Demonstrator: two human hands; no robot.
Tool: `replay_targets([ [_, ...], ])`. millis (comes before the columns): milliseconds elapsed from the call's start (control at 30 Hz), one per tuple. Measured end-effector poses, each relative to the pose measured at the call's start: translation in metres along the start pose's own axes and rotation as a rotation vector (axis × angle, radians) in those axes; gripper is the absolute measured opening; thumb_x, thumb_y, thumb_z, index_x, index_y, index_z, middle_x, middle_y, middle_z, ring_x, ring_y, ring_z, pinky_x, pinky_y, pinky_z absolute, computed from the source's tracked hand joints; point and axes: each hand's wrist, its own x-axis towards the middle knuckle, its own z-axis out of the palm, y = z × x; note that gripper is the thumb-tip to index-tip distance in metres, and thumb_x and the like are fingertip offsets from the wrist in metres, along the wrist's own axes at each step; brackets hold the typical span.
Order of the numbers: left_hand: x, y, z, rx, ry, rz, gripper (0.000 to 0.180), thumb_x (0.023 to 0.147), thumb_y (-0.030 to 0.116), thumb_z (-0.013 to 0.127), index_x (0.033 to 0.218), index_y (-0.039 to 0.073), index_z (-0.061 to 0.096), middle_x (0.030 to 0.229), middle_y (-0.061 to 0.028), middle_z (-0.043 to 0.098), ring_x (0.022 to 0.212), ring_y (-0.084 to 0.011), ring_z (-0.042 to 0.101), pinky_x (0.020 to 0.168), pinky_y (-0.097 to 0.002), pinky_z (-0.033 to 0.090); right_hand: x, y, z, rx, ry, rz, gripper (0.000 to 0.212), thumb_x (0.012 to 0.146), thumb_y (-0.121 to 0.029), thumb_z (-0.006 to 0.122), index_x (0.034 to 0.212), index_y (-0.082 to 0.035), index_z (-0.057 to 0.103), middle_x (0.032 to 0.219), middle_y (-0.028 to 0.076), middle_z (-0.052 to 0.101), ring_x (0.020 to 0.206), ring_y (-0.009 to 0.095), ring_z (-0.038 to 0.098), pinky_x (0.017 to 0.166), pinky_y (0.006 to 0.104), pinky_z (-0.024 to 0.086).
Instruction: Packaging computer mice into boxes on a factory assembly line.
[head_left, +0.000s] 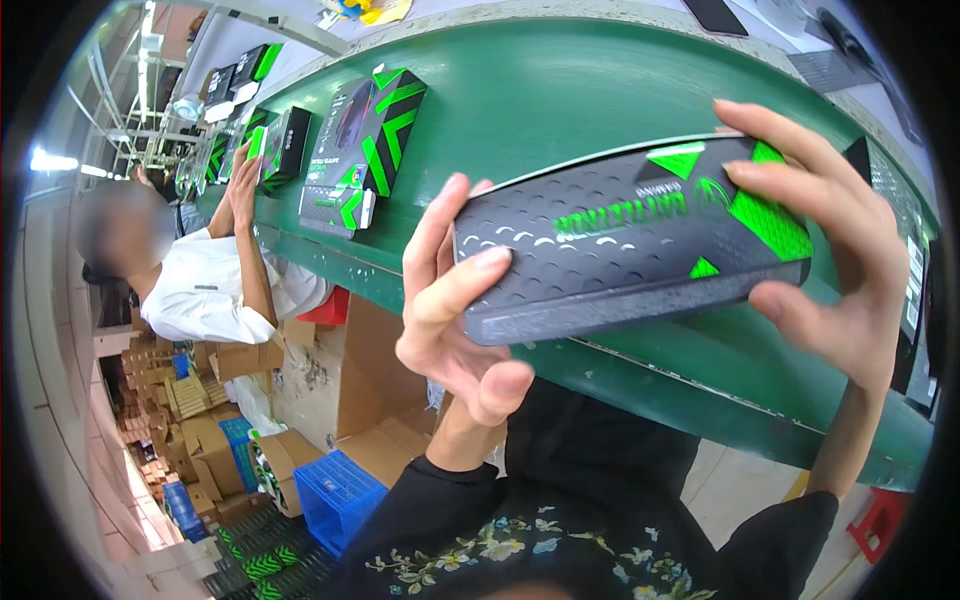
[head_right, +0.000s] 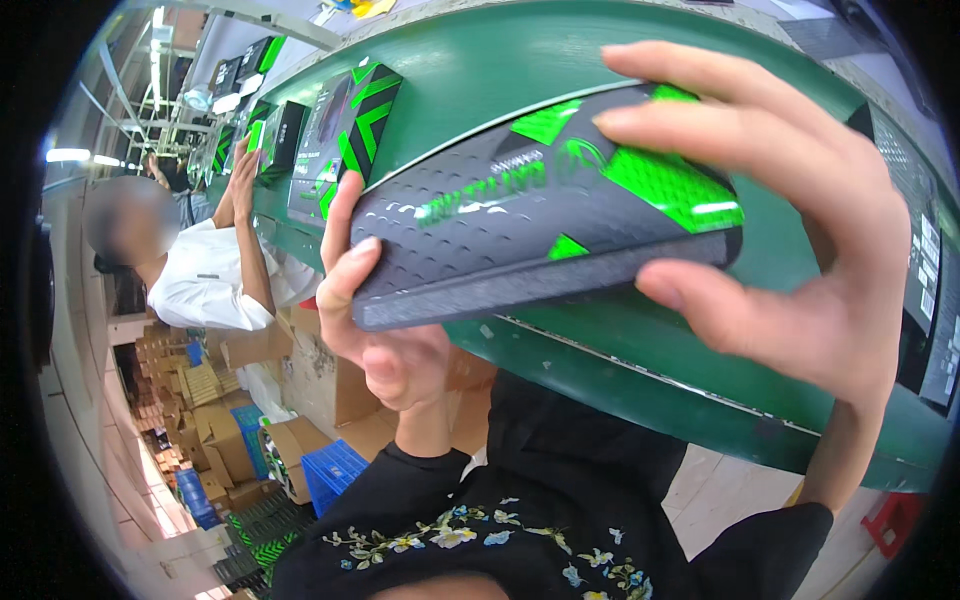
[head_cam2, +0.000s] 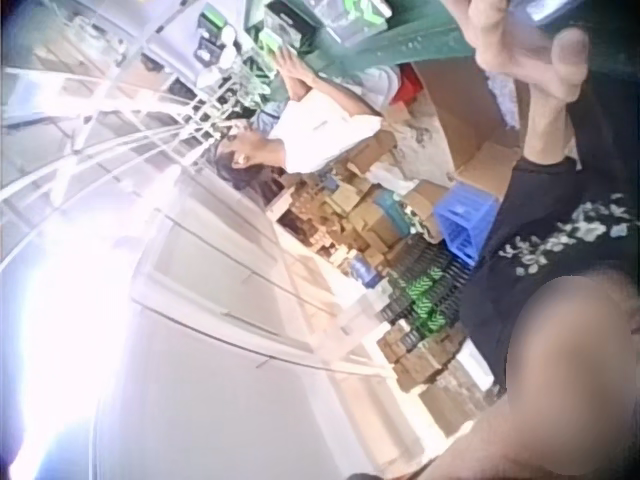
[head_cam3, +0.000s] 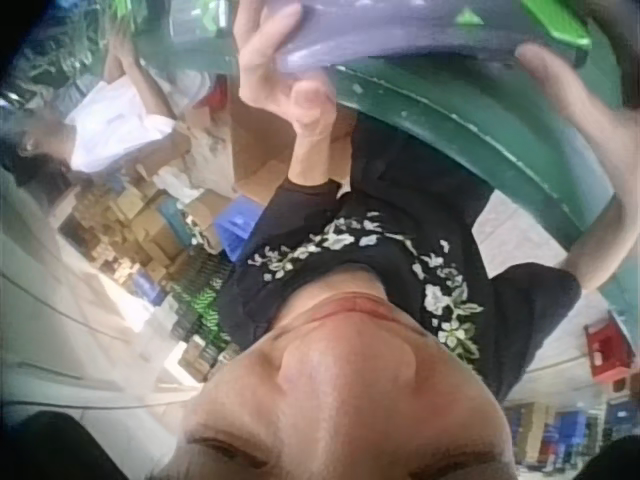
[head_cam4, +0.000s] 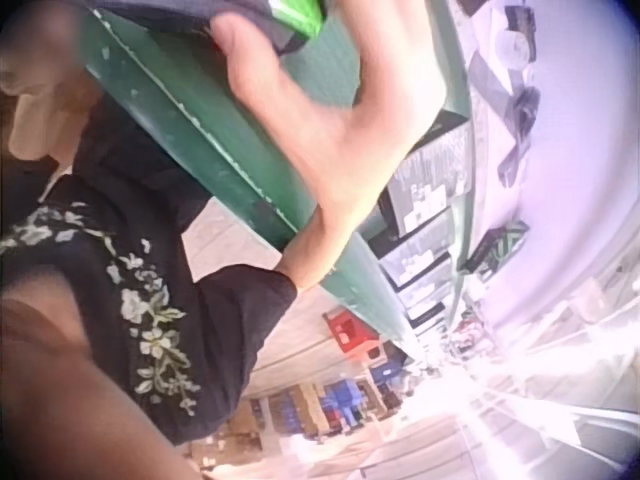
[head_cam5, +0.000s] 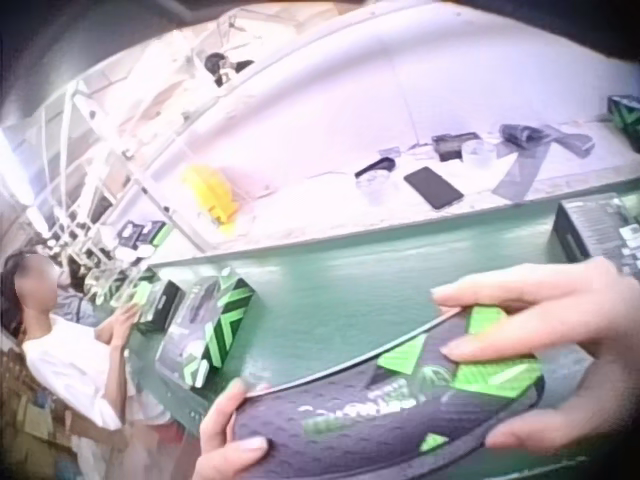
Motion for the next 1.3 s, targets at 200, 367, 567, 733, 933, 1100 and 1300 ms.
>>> replay_targets([
  [200,0.016,0.010,-0.010,0.075,-0.056,-0.012,0.054,0.065,0.019,0.082,0.112,0.000,0.063,0.124,-0.0318,0.055,0.110,-0.0402,0.061,0.094,-0.0481,0.049,-0.005,-0.002,0.003,-0.133,0.037,-0.078,0.048,0.079,-0.023,0.071,0.117,0.004,0.062,0.127,0.031,0.057,0.113,0.039,0.061,0.097,0.0412,0.046],
  [367,0.022,0.010,0.008,0.329,0.008,0.176,0.053,0.062,0.014,0.082,0.109,-0.001,0.062,0.111,-0.0257,0.063,0.095,-0.0356,0.067,0.080,-0.0395,0.057,-0.008,0.002,0.017,-0.184,0.282,-0.172,0.050,0.075,-0.011,0.067,0.118,0.014,0.058,0.113,0.030,0.064,0.099,0.038,0.066,0.088,0.0388,0.052],
  [567,0.019,0.028,0.029,0.081,0.102,-0.143,0.059,0.060,0.004,0.065,0.118,-0.004,0.055,0.125,-0.0207,0.045,0.109,-0.0259,0.050,0.096,-0.0351,0.040,-0.014,-0.026,0.049,0.016,0.490,0.201,0.055,0.079,-0.010,0.058,0.127,0.015,0.051,0.130,0.028,0.053,0.123,0.035,0.052,0.107,0.0406,0.038],
  [733,0.012,0.038,0.035,-0.361,0.156,-0.476,0.058,0.065,0.020,0.066,0.116,-0.005,0.055,0.135,-0.0252,0.037,0.113,-0.0280,0.050,0.099,-0.0378,0.039,-0.029,-0.015,0.044,0.222,0.353,0.145,0.042,0.090,-0.030,0.053,0.126,-0.011,0.064,0.148,0.028,0.036,0.134,0.043,0.040,0.110,0.0549,0.031],
  [933,0.008,0.024,0.037,-0.704,0.096,-0.414,0.046,0.075,0.032,0.057,0.105,-0.002,0.059,0.133,-0.0328,0.043,0.115,-0.0336,0.052,0.102,-0.0444,0.038,-0.046,-0.004,0.029,0.515,0.352,0.201,0.056,0.090,-0.041,0.049,0.131,-0.004,0.057,0.142,0.032,0.041,0.131,0.043,0.043,0.109,0.0524,0.032],
  [1100,0.009,0.015,0.036,-0.482,0.088,-0.253,0.035,0.079,0.021,0.055,0.103,-0.003,0.062,0.128,-0.0369,0.049,0.107,-0.0328,0.057,0.094,-0.0423,0.045,-0.039,-0.008,0.033,0.514,0.436,0.385,0.077,0.088,-0.041,0.054,0.146,0.004,0.033,0.140,0.029,0.044,0.130,0.038,0.047,0.110,0.0468,0.035],
  [1300,0.010,0.010,0.068,-0.125,0.154,-0.140,0.034,0.079,0.017,0.071,0.109,0.003,0.061,0.113,-0.0266,0.058,0.106,-0.0335,0.058,0.089,-0.0414,0.048,-0.037,-0.003,0.041,0.083,0.529,0.417,0.106,0.082,-0.076,0.053,0.147,0.005,0.031,0.140,0.017,0.045,0.123,0.026,0.049,0.106,0.0397,0.036],
])
